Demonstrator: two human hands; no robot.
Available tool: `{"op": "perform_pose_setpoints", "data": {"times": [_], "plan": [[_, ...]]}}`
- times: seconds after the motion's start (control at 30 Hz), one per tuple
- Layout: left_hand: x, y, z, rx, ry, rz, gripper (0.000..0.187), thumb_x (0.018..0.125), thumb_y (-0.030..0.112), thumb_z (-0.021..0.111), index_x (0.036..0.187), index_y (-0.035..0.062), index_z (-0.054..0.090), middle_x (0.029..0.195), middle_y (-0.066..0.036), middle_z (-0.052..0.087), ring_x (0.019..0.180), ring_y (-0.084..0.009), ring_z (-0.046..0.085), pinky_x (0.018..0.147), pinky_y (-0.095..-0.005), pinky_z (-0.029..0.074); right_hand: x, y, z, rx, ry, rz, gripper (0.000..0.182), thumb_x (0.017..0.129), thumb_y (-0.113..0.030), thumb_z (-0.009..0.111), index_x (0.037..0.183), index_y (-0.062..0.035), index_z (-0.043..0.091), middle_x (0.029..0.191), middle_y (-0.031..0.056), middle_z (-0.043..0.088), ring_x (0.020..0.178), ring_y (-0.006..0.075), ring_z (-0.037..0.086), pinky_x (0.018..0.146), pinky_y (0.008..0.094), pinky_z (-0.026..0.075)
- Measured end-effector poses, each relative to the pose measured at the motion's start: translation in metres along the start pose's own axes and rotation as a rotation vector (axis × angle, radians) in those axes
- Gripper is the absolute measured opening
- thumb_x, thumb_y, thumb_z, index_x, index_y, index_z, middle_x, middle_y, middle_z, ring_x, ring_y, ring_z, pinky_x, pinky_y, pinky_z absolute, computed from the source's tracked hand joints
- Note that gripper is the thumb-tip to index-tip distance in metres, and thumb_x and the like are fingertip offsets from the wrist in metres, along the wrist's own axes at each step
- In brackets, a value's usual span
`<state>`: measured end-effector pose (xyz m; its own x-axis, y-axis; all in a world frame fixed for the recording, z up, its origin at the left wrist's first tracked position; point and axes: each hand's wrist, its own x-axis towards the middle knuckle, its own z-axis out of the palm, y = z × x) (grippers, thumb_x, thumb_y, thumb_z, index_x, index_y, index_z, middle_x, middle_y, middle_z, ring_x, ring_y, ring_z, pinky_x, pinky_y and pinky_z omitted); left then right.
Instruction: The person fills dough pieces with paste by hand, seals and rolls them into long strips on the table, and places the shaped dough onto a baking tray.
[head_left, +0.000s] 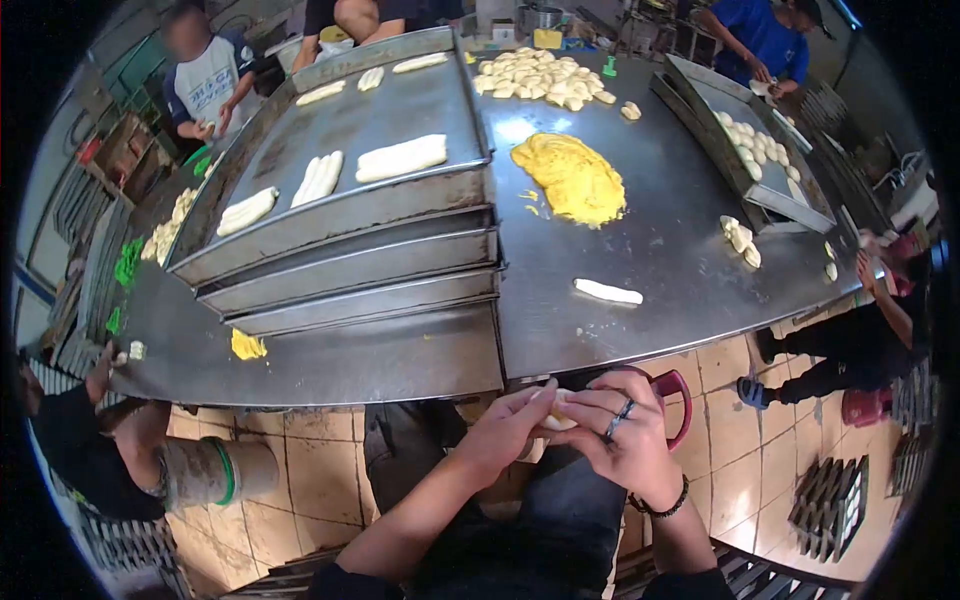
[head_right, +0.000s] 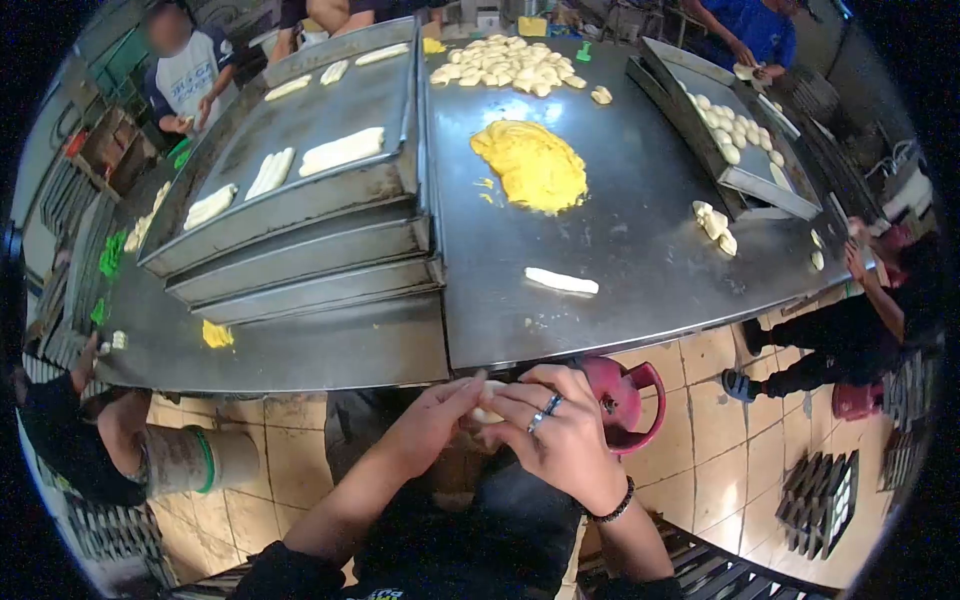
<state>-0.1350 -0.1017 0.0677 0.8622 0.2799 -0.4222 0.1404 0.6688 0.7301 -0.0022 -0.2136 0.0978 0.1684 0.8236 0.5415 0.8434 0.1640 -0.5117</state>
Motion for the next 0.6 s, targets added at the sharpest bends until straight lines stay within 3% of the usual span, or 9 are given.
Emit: {"op": "perform_pose_setpoints", "data": {"times": [0.07,0.13,0.17,0.23,0.37,0.4,0.43,0.5,0.6], "plan": [[0.001,-0.004,0.005,-0.028,-0.079,-0.045,0.03,0.094,0.025,0.051,0.11,0.0001,0.055,0.099,-0.005,0.062,0.088,-0.0088,0.06,0.078,-0.0208,0.046,-0.01,0.0,-0.005,-0.034,0.001,0.003,0.027,0.061,0.002,0.069,0.087,-0.0058,0.068,0.083,0.0069,0.066,0.077,0.0253,0.058,0.07,0.0326,0.047],[0.005,-0.016,0.008,0.336,-0.025,0.044,0.031,0.092,0.029,0.054,0.109,0.0029,0.057,0.096,-0.002,0.061,0.081,-0.0054,0.056,0.074,-0.0195,0.044,-0.02,-0.003,-0.003,0.172,0.08,0.361,0.017,0.064,-0.004,0.073,0.08,-0.0057,0.068,0.084,0.0065,0.066,0.07,0.0222,0.057,0.064,0.0307,0.046],[0.006,-0.018,0.011,0.35,-0.035,0.034,0.031,0.092,0.029,0.054,0.109,0.0029,0.057,0.096,-0.002,0.061,0.081,-0.0054,0.056,0.074,-0.0195,0.044,-0.027,0.0,-0.002,0.17,0.096,0.372,0.017,0.064,-0.004,0.073,0.08,-0.0057,0.068,0.084,0.0065,0.066,0.07,0.0222,0.057,0.064,0.0307,0.046],[0.004,-0.018,0.02,0.32,-0.048,0.07,0.026,0.089,0.021,0.059,0.107,0.002,0.059,0.087,0.001,0.06,0.077,-0.0053,0.052,0.067,-0.02,0.042,-0.044,0.008,-0.002,0.452,0.049,0.64,0.016,0.067,-0.005,0.073,0.082,-0.0054,0.067,0.084,0.0068,0.065,0.067,0.0166,0.057,0.063,0.0276,0.045],[0.006,-0.017,0.02,0.474,-0.063,0.03,0.027,0.089,0.019,0.06,0.108,0.0014,0.06,0.089,0.001,0.058,0.077,-0.0057,0.052,0.068,-0.0203,0.042,-0.048,0.009,-0.009,0.408,0.14,0.65,0.024,0.075,-0.005,0.069,0.097,-0.0012,0.062,0.085,0.0068,0.063,0.072,0.0092,0.056,0.064,0.0235,0.045],[0.007,-0.017,0.019,0.615,-0.082,0.167,0.026,0.089,0.018,0.059,0.109,0.0011,0.06,0.09,0.0,0.058,0.079,-0.0059,0.052,0.068,-0.0206,0.042,-0.047,0.011,-0.01,0.413,0.159,0.667,0.024,0.075,-0.005,0.069,0.097,-0.0012,0.062,0.085,0.0068,0.063,0.072,0.0092,0.056,0.064,0.0235,0.045],[0.009,-0.016,0.018,0.751,-0.106,0.307,0.026,0.089,0.017,0.059,0.109,0.0009,0.061,0.091,-0.001,0.057,0.08,-0.006,0.052,0.069,-0.021,0.042,-0.048,0.014,-0.012,0.621,0.036,0.702,0.024,0.077,-0.005,0.067,0.099,0.0001,0.061,0.085,0.0062,0.063,0.074,0.0087,0.056,0.064,0.0235,0.045],[0.008,-0.012,0.02,0.724,-0.134,0.266,0.025,0.088,0.016,0.06,0.108,0.0008,0.06,0.091,-0.002,0.057,0.081,-0.0061,0.052,0.069,-0.0212,0.043,-0.043,0.015,-0.02,0.942,-0.162,0.801,0.019,0.081,-0.002,0.062,0.1,0.0026,0.061,0.082,0.0057,0.065,0.076,0.008,0.058,0.065,0.0237,0.046],[0.01,-0.01,0.024,0.659,-0.142,0.276,0.027,0.085,0.016,0.064,0.106,0.001,0.057,0.087,-0.004,0.059,0.077,-0.0071,0.054,0.067,-0.0207,0.042,-0.037,0.014,-0.029,0.769,-0.184,0.73,0.016,0.082,-0.003,0.062,0.096,0.0032,0.062,0.078,0.0072,0.066,0.072,0.0078,0.058,0.065,0.0234,0.046]]}}
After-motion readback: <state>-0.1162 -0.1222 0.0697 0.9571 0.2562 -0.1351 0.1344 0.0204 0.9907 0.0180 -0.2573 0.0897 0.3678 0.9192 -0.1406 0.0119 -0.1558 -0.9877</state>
